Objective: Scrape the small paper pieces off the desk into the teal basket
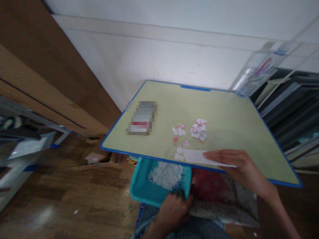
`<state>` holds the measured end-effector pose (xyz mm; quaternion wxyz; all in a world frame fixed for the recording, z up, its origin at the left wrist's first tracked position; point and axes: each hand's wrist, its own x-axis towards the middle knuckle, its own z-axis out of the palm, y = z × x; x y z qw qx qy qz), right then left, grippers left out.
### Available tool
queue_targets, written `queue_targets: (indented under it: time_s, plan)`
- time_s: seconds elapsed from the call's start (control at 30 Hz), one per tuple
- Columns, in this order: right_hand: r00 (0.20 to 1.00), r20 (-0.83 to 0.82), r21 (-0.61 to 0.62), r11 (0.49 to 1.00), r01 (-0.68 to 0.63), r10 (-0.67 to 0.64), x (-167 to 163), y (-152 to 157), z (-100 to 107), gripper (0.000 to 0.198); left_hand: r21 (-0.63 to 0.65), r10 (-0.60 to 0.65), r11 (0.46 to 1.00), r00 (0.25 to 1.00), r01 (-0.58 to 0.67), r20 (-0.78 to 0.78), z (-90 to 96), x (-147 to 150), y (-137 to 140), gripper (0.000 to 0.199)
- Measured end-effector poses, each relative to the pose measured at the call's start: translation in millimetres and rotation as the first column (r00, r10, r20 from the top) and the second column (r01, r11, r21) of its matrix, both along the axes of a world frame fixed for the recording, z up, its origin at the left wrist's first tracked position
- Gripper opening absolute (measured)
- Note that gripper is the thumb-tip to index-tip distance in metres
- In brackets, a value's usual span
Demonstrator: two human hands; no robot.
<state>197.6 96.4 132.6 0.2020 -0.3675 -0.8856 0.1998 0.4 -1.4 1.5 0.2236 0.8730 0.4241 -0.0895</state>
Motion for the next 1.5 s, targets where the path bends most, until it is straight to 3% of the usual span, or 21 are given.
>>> queue_targets:
  time_s: [0.07, 0.27, 0.47, 0.7, 1.07, 1.5]
  plan:
    - [0.999, 0.023, -0.009, 1.000, -0.029, 0.030, -2, 0, 1, 0.034, -0.006, -0.002, 1.000, 1.000, 0.002, -0.003, -0.1, 0, 0, 0.029]
    - [0.996, 0.048, 0.011, 0.997, 0.075, -0.075, 5, -1, 2, 0.034, -0.002, 0.010, 1.000, 1.000, -0.010, -0.012, 1.5, 0, 0, 0.028]
    - [0.999, 0.028, -0.041, 0.999, -0.026, 0.027, -5, -6, 1, 0.035, -0.012, -0.003, 1.000, 1.000, 0.003, 0.001, 2.5, -1, 1, 0.030]
    - [0.988, 0.009, 0.012, 0.988, 0.154, -0.154, 0, -3, 2, 0.030, -0.002, -0.005, 1.000, 1.000, 0.005, -0.007, 4.1, 0, 1, 0.028]
    - [0.999, 0.003, -0.008, 0.999, 0.048, -0.048, -16, -3, 3, 0.028, -0.012, 0.001, 1.000, 1.000, -0.001, 0.019, 2.4, -1, 1, 0.029]
    - [0.988, -0.107, -0.087, 0.991, 0.102, -0.112, -27, 8, -4, 0.023, -0.028, 0.013, 1.000, 1.000, -0.013, 0.006, 2.0, 0, 0, 0.028]
